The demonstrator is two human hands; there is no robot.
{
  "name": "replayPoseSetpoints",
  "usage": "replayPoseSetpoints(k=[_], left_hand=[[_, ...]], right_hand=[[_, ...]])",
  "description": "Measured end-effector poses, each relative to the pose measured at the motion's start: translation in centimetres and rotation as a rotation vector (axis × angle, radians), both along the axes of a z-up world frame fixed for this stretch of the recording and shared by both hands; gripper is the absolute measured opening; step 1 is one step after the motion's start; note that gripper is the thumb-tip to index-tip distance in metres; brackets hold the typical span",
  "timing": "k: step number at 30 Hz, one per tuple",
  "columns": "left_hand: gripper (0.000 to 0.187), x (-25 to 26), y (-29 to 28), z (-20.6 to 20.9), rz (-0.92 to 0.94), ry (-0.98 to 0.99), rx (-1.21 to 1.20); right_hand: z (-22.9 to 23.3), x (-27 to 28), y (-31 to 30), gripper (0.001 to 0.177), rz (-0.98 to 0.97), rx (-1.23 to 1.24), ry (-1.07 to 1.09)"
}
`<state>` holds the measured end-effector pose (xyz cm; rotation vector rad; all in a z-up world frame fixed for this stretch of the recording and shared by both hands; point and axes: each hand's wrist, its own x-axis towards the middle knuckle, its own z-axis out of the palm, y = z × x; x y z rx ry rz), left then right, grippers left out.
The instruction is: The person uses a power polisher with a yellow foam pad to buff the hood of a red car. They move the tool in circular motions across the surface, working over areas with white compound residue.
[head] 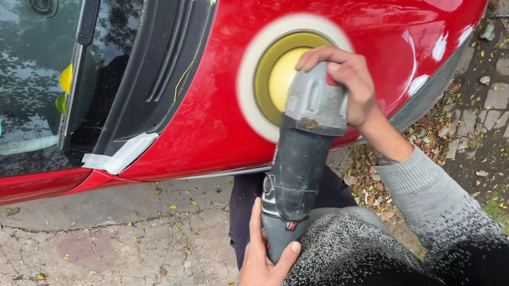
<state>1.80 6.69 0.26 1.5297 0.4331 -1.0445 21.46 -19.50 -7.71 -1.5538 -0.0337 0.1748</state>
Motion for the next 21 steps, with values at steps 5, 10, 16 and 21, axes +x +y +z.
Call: replayPoseSetpoints(k=[5, 10, 16, 21], left_hand=[[0.102, -2.4, 1.5, -0.5, 0.2, -0.045, 0.045], [0.1, -6.3, 3.2, -2.9, 0.348, -0.265, 0.119], [0.109, -8.2, 2.6, -2.8, 0.58, -0.059, 0.245], [0.102, -8.3, 0.3, -2.6, 0.607, -0.154, 0.215]], right_hand=[[0.6, 1.6, 6.1, 0.041, 0.121, 0.14, 0.013], [0.1, 2.8, 11.3, 0.039, 0.262, 0.151, 0.018], [1.5, 3.1, 16.9, 0.032, 0.354, 0.099, -0.152], [2.4, 3.0, 16.9, 0.033, 0.402, 0.056, -0.109]])
